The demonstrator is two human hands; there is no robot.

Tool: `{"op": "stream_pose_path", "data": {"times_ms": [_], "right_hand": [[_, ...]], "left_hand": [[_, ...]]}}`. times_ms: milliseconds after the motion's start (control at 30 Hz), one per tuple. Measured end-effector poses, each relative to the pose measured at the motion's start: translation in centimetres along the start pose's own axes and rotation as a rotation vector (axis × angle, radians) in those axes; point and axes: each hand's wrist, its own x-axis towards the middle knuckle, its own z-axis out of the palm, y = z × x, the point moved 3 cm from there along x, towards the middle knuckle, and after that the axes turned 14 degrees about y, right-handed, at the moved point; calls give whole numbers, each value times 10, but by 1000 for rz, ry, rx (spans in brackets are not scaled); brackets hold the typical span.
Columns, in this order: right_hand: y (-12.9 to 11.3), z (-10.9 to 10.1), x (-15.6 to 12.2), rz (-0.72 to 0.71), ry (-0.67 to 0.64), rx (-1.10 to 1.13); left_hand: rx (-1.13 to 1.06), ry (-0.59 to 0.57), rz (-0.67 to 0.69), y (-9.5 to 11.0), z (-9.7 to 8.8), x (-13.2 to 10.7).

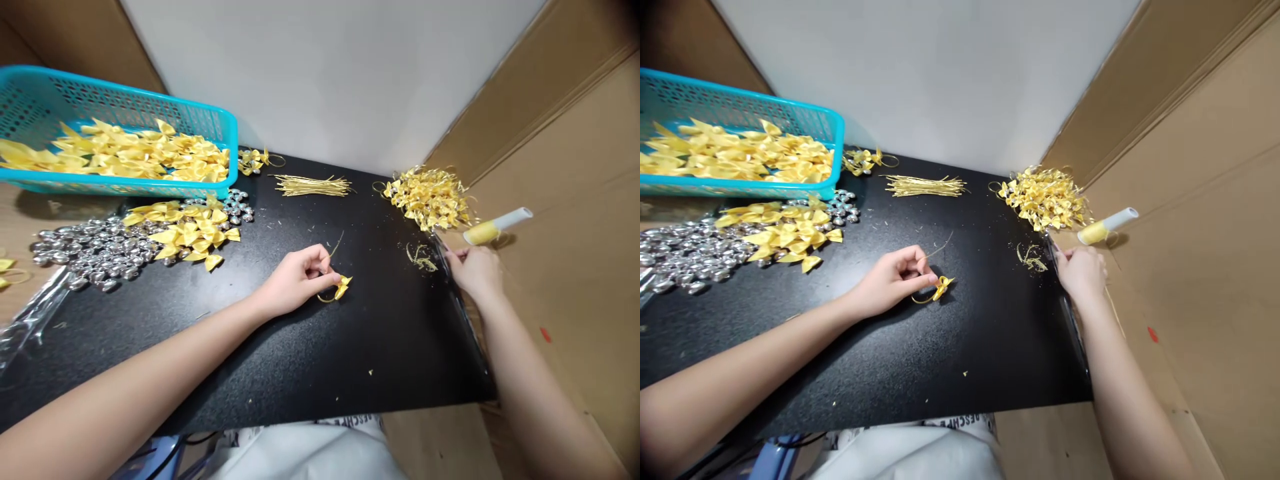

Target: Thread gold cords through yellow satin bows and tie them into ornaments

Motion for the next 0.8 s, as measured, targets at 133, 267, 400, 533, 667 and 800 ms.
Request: {"op": "stream_pose_path", "data": {"times_ms": [133,267,400,533,667,800], "right_hand": [[-2,1,-2,-8,-26,-58],[-6,0,-6,-39,-2,-101],[-7,1,-14,-192,83,-41],[2,9,-15,-316,86,10],[-1,1,-18,-312,121,148],[-50,-33,-57,-382,172,645]], "left_hand": [[25,10,30,2,0,-1],[88,25,67,5,0,-2],[147,34,84,4,0,-2],[148,30,77,1,-1,-2],[111,22,75,1,0,-2],[100,36,94,3,1,-3]]}}
